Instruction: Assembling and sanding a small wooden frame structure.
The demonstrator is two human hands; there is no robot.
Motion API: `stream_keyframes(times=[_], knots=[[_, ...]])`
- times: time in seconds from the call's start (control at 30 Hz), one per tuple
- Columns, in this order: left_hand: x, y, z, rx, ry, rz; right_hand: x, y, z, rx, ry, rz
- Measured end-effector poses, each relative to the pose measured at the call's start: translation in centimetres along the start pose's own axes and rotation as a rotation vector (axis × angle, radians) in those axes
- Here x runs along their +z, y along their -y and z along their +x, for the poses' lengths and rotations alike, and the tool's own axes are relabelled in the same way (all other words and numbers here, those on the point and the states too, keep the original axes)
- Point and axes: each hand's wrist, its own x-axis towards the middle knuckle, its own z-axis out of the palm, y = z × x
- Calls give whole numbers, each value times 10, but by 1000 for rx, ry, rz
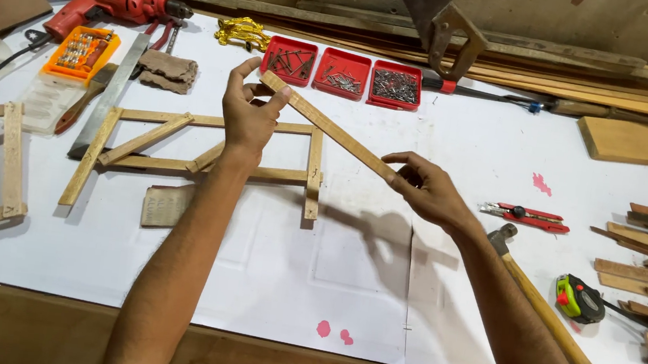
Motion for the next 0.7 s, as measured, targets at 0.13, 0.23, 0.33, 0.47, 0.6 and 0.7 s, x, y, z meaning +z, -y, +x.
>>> stream_keyframes(times=[0.13, 0.23, 0.33, 0.47, 0.6, 0.7], knots=[[18, 46, 3, 154, 112, 222, -29, -15, -8, 68, -85, -119], [34, 53, -7, 203, 209, 484, -51, -54, -7, -78, -236, -269], [51, 67, -16, 332, 501, 620, -69, -88, -7, -206, -384, -489], [78, 79, -30, 391, 653, 857, -82, -113, -5, -155, -478, -523], [104, 94, -30, 339, 770, 1105, -90, -141, 11, -78, -436, -556], [116, 111, -22, 345, 826, 1171, -93, -159, 19, 5, -358, -537]])
